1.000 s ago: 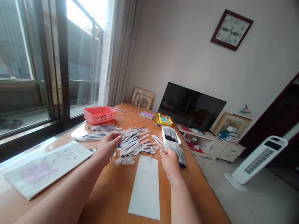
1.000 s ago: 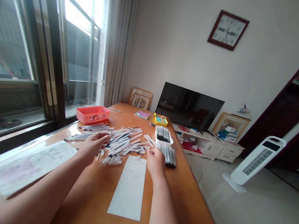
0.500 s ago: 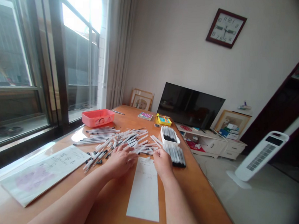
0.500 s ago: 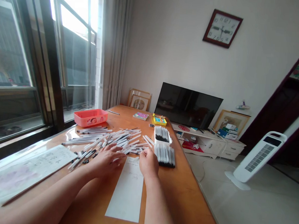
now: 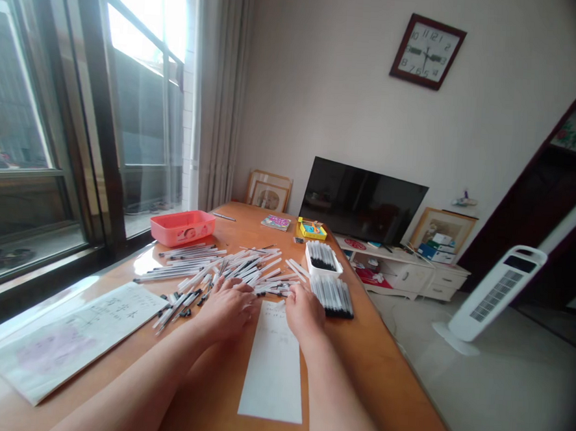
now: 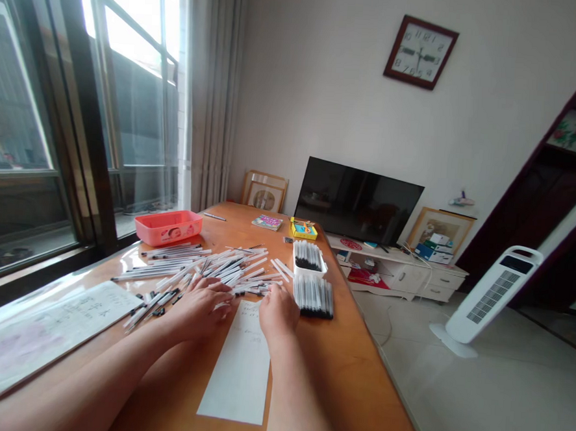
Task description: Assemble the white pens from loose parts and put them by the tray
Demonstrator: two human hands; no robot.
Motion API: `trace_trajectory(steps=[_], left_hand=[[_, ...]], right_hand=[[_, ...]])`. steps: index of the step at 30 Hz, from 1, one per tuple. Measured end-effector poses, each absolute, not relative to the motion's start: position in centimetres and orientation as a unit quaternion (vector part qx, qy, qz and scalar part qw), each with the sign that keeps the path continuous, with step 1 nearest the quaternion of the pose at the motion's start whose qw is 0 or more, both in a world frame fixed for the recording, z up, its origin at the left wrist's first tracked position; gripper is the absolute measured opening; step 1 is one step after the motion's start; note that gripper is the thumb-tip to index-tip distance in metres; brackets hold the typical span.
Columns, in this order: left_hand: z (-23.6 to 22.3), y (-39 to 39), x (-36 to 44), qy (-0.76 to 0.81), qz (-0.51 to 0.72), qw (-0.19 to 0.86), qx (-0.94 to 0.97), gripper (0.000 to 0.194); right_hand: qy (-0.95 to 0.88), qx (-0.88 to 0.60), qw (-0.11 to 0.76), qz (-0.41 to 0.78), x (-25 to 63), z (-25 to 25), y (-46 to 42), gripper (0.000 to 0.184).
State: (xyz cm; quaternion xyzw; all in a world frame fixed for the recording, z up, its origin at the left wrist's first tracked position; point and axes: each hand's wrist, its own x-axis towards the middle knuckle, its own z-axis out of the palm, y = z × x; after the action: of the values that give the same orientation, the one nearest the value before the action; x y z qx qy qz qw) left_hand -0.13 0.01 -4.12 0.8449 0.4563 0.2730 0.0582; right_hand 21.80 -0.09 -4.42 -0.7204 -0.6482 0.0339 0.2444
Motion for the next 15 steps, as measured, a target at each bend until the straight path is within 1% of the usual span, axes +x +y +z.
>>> trace_trajectory(steps=[3, 7, 15], left_hand=[[-4.1, 0.6, -0.7, 0.447, 0.275, 0.037, 0.851, 0.029], [-3.6, 1.1, -1.3, 0.466, 0.327, 0.060, 0.820, 0.036], [-2.9, 1.4, -2.3, 0.502, 0.418, 0.064, 0.754, 0.026]], right_hand=[[-0.668, -0.715, 0.208, 0.022, 21.5, -4.8, 0.2, 0.034], [-0.671, -0.721, 0.173, 0.016, 21.2, -5.1, 0.4, 0.036], [-0.668, -0.724, 0.168, 0.039, 21.2, -5.2, 0.5, 0.033]])
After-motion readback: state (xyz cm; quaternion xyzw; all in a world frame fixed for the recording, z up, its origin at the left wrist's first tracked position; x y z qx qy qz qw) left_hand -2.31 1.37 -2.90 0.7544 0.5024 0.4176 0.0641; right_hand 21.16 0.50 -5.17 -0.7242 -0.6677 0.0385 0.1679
